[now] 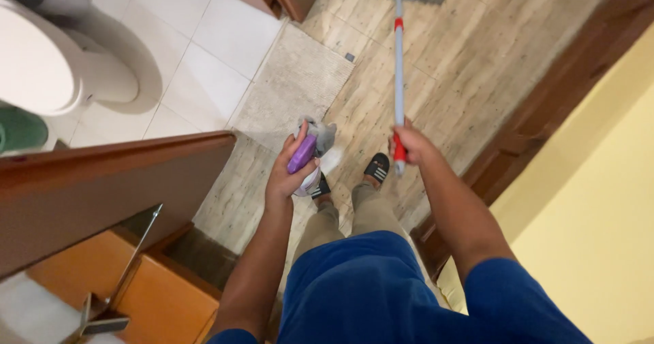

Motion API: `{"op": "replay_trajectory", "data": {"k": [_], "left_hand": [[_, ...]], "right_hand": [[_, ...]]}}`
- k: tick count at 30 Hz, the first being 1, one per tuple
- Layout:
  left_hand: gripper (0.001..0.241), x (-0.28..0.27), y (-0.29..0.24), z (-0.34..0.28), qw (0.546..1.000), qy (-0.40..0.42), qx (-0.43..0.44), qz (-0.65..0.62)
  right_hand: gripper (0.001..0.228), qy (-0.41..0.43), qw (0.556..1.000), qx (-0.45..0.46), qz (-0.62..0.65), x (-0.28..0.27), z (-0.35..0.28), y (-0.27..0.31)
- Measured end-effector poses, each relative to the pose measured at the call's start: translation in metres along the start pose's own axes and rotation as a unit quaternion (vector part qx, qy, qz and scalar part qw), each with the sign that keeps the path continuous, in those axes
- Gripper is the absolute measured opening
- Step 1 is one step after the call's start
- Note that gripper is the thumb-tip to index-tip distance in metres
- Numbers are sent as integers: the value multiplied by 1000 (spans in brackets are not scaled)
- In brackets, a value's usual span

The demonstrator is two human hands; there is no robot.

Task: The person mops a tiled floor in a bedroom using a flat mop and a spray bottle. They repeatedly spray the floor with a cleaning solution and push the mop back and forth to clean the surface around a bed and a wooden chair.

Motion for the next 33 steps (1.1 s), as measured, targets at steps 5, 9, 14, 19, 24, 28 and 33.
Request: {"op": "replay_trajectory", "data": {"k": [5, 9, 14, 19, 24, 28, 33], "left_hand": [[76, -2, -43, -19, 999, -45, -29, 0], [75, -5, -17, -20, 999, -35, -14, 3], [75, 5, -33, -13, 1000, 27, -3, 14], [75, 4, -27, -14, 997, 69, 14, -12], [77, -22, -16, -30, 999, 50, 7, 15], [78, -49, 10, -43, 999, 10, 42, 6], [77, -80, -5, -51, 999, 14, 41, 28]], "right_hand": [[70, 7, 1000, 10, 3, 11, 57, 18], [69, -17, 997, 15, -78, -3, -2, -22], [70, -46, 992, 46, -108, -26, -122, -76], [71, -53, 983, 92, -147, -18, -202, -111], [72, -40, 988, 42, -146, 19, -148, -85], [62, -29, 995, -23, -91, 48, -62, -61], [65, -65, 997, -33, 15, 59, -30, -59]]}}
Point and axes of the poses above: each hand's wrist, its own z-axis towards the middle knuckle, its own x-axis out of the palm, y = z × x, the point moved 6 cm from there along z, towards the middle knuckle, and after that the axes turned 9 degrees about -z, right-handed, at the moved point
